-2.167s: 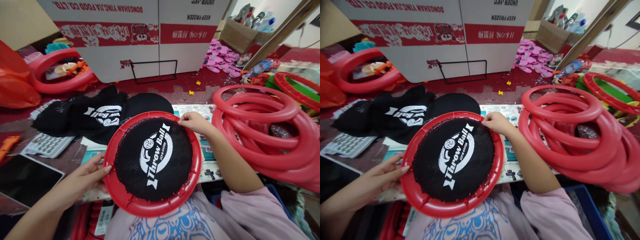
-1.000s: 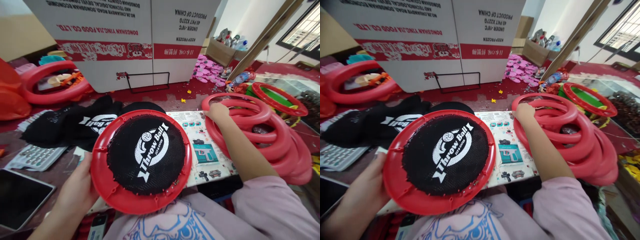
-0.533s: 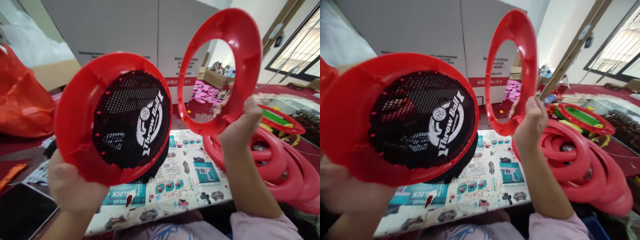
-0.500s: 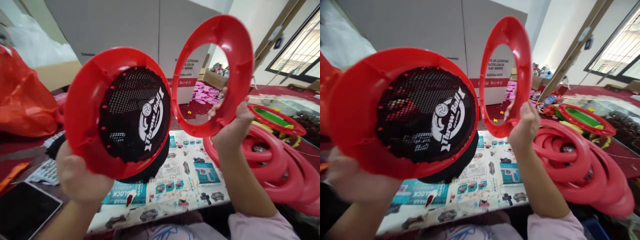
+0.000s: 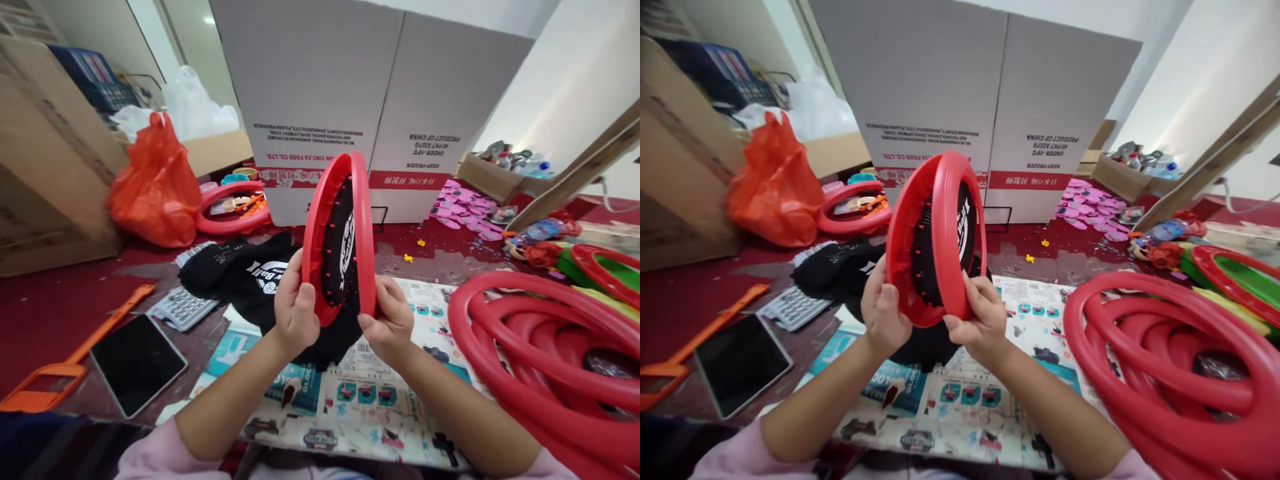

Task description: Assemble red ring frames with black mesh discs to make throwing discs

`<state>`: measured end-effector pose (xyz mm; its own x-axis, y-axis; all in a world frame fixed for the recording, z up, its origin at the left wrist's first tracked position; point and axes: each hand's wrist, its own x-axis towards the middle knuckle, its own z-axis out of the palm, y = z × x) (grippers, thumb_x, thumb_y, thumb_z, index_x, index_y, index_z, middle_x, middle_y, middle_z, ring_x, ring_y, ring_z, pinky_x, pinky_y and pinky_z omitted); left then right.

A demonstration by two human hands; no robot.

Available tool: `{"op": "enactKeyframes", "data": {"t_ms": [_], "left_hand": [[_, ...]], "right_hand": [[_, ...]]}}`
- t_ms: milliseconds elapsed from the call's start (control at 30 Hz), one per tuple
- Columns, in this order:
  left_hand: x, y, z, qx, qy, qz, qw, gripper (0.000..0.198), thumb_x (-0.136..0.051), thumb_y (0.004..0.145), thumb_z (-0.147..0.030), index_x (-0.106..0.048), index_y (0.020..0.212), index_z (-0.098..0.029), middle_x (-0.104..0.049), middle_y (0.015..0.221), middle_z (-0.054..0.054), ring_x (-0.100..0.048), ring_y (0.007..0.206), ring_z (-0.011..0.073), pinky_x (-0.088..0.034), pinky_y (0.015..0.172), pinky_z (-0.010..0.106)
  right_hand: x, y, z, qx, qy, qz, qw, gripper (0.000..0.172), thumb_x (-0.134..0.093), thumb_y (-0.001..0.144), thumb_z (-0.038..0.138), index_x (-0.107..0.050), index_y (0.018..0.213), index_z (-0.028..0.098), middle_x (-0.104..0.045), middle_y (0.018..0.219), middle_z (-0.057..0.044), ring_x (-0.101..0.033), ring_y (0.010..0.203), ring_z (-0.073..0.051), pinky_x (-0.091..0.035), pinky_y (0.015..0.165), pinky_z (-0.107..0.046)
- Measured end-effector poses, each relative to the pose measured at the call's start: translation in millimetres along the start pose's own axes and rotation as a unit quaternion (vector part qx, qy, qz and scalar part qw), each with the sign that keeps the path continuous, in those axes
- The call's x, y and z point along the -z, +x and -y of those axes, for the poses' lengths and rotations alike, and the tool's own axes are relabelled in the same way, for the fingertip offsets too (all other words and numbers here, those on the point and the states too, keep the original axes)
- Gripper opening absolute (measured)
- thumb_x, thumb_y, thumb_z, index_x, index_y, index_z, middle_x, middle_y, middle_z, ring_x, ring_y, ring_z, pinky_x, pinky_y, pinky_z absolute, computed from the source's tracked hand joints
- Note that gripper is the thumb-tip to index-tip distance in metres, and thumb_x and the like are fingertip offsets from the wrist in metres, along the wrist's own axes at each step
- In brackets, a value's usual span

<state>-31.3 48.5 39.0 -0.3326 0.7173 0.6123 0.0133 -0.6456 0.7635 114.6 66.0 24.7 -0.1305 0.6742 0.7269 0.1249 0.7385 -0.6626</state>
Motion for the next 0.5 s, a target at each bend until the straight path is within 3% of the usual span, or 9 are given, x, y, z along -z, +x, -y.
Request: {"op": "enactKeyframes", "data": {"t_ms": [100,233,333,500], "left_hand": [[2.4,-6,1,-0.023,0.022,0.018,0.999,0.052,-0.041,0.092,-0.052,-0.049,0.136,-0.024,-0.058,0.129,0.010,-0.053,0.123,0.0293,-0.046,0.103,0.042],[4.5,-15,4,-0.098,0.092,0.086,0.987,0.051,-0.039,0.096,-0.043,-0.038,0.144,-0.027,-0.041,0.148,0.009,-0.040,0.135,0.0289,-0.030,0.115,0.045],[3.5,-21,5,-0.128,0.113,0.120,0.978,0.053,-0.043,0.095,-0.042,-0.034,0.146,-0.027,-0.039,0.149,0.009,-0.047,0.124,0.0262,-0.036,0.108,0.042],[1.4,-21,3,-0.075,0.084,0.146,0.983,0.059,-0.042,0.096,-0.045,-0.026,0.149,-0.027,-0.049,0.135,0.010,-0.048,0.108,0.0219,-0.041,0.098,0.035]], "right_hand": [[-3,-9,-7,0.008,-0.020,0.020,1.000,0.048,-0.055,0.082,0.051,-0.061,0.125,0.029,-0.057,0.089,-0.006,-0.059,0.083,-0.023,-0.053,0.078,-0.039],[-9,-17,-12,0.055,-0.021,0.043,0.997,0.049,-0.052,0.088,0.050,-0.054,0.134,0.034,-0.057,0.100,-0.007,-0.058,0.093,-0.023,-0.052,0.084,-0.039],[-13,-20,-15,0.074,0.004,0.048,0.996,0.051,-0.055,0.088,0.045,-0.049,0.138,0.036,-0.053,0.105,-0.006,-0.057,0.094,-0.020,-0.053,0.083,-0.036],[-13,-22,-24,0.087,0.015,0.058,0.994,0.050,-0.056,0.089,0.040,-0.049,0.138,0.034,-0.051,0.109,-0.005,-0.055,0.098,-0.019,-0.052,0.085,-0.034]]}}
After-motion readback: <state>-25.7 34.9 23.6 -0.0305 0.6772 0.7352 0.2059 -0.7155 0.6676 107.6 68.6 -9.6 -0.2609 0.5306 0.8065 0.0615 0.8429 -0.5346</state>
